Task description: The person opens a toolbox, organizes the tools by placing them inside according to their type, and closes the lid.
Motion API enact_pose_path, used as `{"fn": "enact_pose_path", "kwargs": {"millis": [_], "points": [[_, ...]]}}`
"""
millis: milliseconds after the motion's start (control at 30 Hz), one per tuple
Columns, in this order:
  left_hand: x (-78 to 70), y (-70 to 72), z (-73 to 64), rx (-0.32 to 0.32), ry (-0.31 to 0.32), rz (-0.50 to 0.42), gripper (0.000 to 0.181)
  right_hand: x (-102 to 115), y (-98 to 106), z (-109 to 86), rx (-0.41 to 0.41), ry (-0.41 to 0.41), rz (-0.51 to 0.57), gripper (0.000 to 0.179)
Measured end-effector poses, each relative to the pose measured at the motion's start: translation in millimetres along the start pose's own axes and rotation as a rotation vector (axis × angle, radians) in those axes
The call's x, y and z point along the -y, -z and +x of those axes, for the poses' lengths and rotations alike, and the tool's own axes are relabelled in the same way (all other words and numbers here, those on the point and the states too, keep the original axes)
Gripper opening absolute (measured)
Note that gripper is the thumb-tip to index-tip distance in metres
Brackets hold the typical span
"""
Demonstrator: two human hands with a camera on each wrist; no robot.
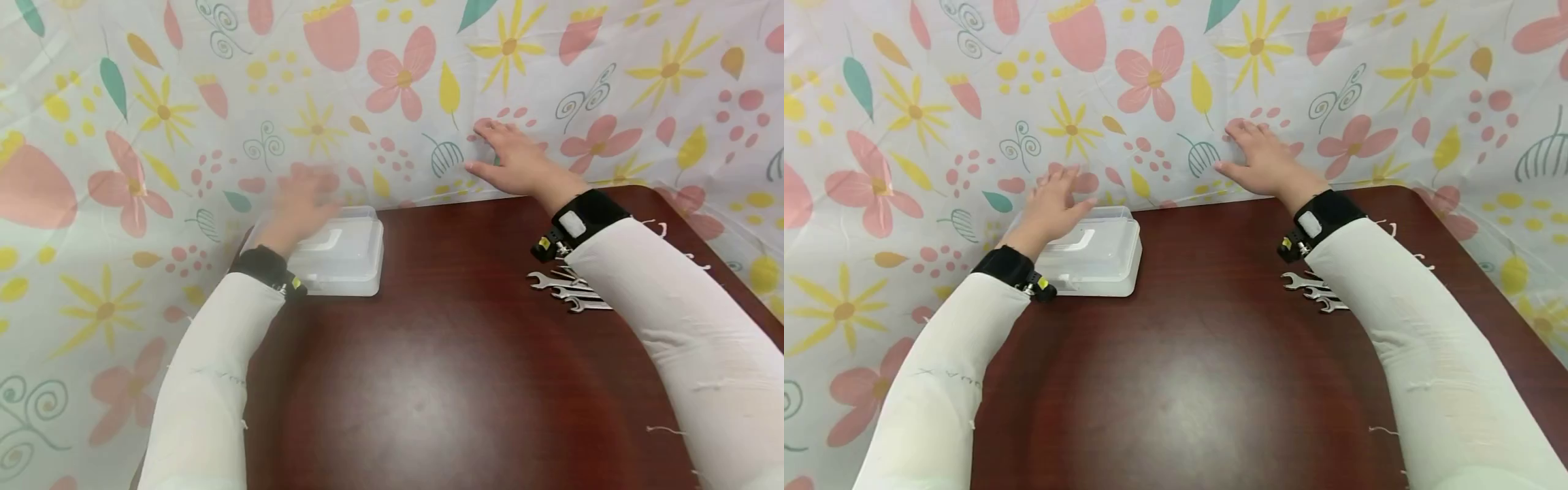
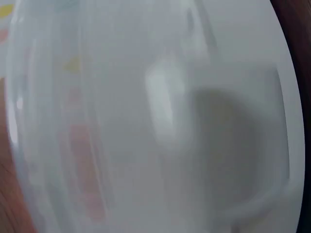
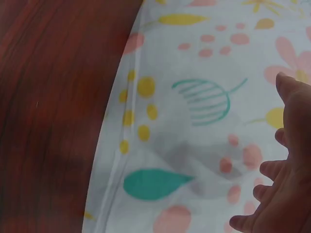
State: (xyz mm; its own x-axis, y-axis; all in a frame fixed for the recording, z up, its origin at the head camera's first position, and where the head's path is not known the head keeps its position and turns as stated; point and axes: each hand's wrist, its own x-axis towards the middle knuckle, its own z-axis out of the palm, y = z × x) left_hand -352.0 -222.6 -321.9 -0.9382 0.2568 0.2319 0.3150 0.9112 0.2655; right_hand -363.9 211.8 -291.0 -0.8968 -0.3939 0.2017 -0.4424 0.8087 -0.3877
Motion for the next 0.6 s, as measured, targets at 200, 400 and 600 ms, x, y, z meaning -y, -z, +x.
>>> {"fn": "enact_pose_path", "kwargs": {"millis": [200,400,600], "points": [[41.4,22.5,-29.6,0.009,0.199,-0.172,0.071,26,-21,9.7,0.013,-0.007,0.188,0.084],[86.3,25.8,-49.3,0.038,0.388,-0.277,0.086,45,-48,11.9,0.001,-0.092,0.462,0.088],[113.7,20.7,-63.7,0.05,0.521,-0.42,0.091,61,-89,16.0,0.007,-0.144,0.642,0.088]]}}
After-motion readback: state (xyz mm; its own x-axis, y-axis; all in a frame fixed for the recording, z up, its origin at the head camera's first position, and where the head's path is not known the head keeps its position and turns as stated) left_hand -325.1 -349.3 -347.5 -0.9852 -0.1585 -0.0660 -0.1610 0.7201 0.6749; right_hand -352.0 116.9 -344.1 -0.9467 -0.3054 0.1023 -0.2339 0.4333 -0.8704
